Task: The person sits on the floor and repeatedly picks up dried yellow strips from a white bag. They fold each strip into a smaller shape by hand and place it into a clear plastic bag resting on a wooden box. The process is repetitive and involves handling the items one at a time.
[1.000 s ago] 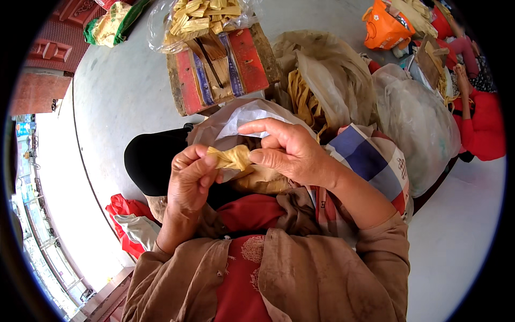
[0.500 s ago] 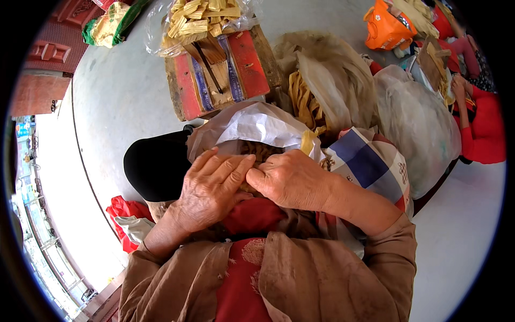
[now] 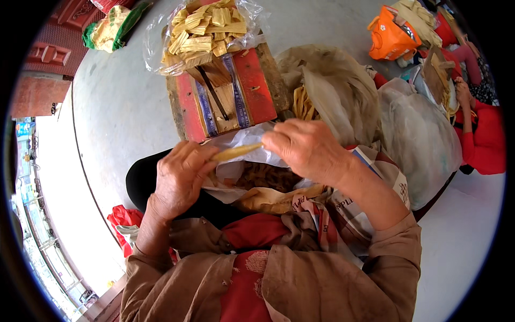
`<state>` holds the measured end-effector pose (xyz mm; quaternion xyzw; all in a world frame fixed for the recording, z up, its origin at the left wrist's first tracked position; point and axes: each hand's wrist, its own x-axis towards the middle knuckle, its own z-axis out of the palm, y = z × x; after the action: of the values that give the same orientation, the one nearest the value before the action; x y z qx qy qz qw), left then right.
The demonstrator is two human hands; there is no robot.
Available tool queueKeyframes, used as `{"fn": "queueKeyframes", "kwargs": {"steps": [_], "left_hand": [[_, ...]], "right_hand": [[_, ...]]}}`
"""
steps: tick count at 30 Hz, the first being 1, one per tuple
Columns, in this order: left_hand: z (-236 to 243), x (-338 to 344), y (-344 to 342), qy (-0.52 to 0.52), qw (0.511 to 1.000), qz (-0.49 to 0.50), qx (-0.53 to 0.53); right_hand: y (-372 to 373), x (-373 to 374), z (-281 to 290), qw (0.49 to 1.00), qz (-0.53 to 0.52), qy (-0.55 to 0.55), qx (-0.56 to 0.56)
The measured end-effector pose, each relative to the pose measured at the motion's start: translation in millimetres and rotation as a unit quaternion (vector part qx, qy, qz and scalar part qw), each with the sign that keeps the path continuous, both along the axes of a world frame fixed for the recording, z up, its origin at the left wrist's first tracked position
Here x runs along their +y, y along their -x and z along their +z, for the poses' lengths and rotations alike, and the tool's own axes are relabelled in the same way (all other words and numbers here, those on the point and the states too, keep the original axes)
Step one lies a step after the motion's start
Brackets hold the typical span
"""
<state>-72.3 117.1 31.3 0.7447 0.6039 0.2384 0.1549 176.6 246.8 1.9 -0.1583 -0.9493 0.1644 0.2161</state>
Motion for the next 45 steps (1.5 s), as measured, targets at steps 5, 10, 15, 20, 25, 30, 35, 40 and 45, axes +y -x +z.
{"fn": "queueKeyframes", "kwargs": {"steps": [5, 10, 15, 20, 25, 30, 35, 40, 45], "left_hand": [[9.5, 55.0, 20.5, -0.075, 0.991, 0.102, -0.044], [-20.7, 45.1, 23.1, -0.031, 0.988, 0.148, -0.025], [-12.5, -0.5, 4.8, -0.061, 0.990, 0.104, -0.075], [-11.5, -21.9, -31.3, 0.176, 0.890, 0.146, -0.394], [-16.8, -41.3, -45.0, 0.369, 0.689, 0.071, -0.620], [17.0, -63.3, -46.6, 0.207, 0.639, -0.040, -0.740], [49.1, -64.9, -25.6, 0.163, 0.605, -0.153, -0.764], [67.5, -68.2, -40.9, 0.013, 0.867, -0.077, -0.491], [35.3, -56.3, -60.5, -0.118, 0.987, -0.076, 0.085]], "right_hand": [[55.5, 49.2, 3.6, 0.981, -0.069, -0.042, 0.174], [38.2, 56.3, -37.2, 0.996, -0.082, -0.015, 0.038], [-15.2, 30.6, -36.8, 0.994, -0.082, -0.031, 0.065], [-1.3, -11.3, -17.2, 0.985, 0.064, -0.150, 0.058], [10.2, -30.8, -25.4, 0.981, 0.072, -0.087, 0.159], [-9.1, -38.0, -50.0, 0.973, 0.043, 0.173, 0.148], [-4.3, -76.7, 49.9, 0.870, 0.133, 0.470, 0.069], [-0.8, -84.6, 68.9, 0.644, 0.199, 0.738, 0.047], [-7.1, -68.6, 32.0, 0.681, 0.143, 0.716, -0.059]]}}
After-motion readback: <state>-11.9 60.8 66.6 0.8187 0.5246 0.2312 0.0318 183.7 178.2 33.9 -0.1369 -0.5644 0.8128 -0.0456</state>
